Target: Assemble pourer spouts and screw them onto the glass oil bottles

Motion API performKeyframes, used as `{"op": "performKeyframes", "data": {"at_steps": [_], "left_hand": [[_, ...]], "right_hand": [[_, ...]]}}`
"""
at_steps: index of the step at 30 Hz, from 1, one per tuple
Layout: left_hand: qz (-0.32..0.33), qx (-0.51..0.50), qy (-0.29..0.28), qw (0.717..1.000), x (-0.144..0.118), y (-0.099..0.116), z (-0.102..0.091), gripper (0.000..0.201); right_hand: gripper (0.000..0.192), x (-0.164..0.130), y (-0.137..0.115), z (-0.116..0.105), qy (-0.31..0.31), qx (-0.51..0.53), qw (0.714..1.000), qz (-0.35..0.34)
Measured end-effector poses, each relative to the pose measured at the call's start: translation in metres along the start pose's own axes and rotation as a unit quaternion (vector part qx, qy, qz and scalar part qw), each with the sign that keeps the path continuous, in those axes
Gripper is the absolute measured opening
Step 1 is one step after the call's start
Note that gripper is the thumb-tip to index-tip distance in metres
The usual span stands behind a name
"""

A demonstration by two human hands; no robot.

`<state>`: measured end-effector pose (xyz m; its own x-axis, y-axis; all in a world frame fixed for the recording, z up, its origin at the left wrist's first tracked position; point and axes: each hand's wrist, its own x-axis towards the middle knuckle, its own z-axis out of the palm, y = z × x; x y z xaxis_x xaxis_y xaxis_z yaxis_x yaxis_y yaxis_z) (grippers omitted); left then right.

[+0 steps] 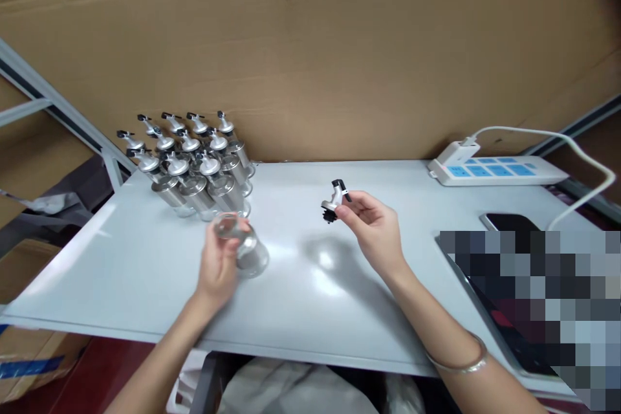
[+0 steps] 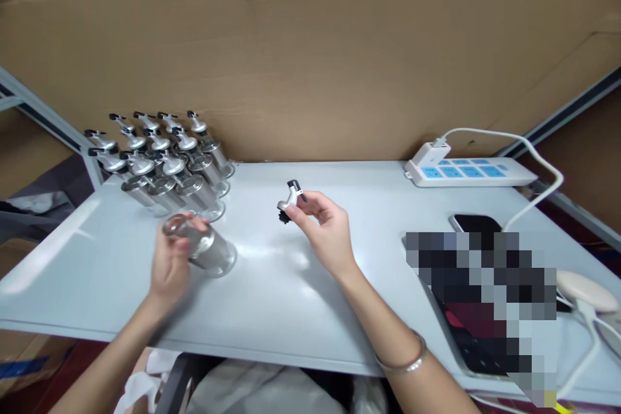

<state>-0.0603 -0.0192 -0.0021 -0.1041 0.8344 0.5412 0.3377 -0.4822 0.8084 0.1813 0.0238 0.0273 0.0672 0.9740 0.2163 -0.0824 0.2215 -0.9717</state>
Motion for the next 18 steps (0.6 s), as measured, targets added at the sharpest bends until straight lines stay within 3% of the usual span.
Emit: {"op": "performKeyframes", "data": {"at_steps": [4,7,13,18], "left_hand": [[0.021,-0.057,-0.147,0.987,0.002,0.013,0.045,0.032],[0.049,-0.078,-0.199,0.976,0.008,0.017,0.064,0.033],[0.113,-0.117,-0.227,0.960,0.017,0.013,0.077,0.033],[0.123,-0.121,-0.214,0.961,0.015,0.013,0.081,0.035]], "right_hand": [[0.027,0.002,0.001,-0.001,0.006,-0.012,1.000,-0.020],[0.030,0.004,0.003,-0.002,0.016,-0.011,0.999,-0.039],[0.039,0.004,0.004,-0.003,0.042,0.047,0.996,-0.071],[0.041,0.001,-0.004,-0.003,-0.013,0.140,0.989,-0.039]]}}
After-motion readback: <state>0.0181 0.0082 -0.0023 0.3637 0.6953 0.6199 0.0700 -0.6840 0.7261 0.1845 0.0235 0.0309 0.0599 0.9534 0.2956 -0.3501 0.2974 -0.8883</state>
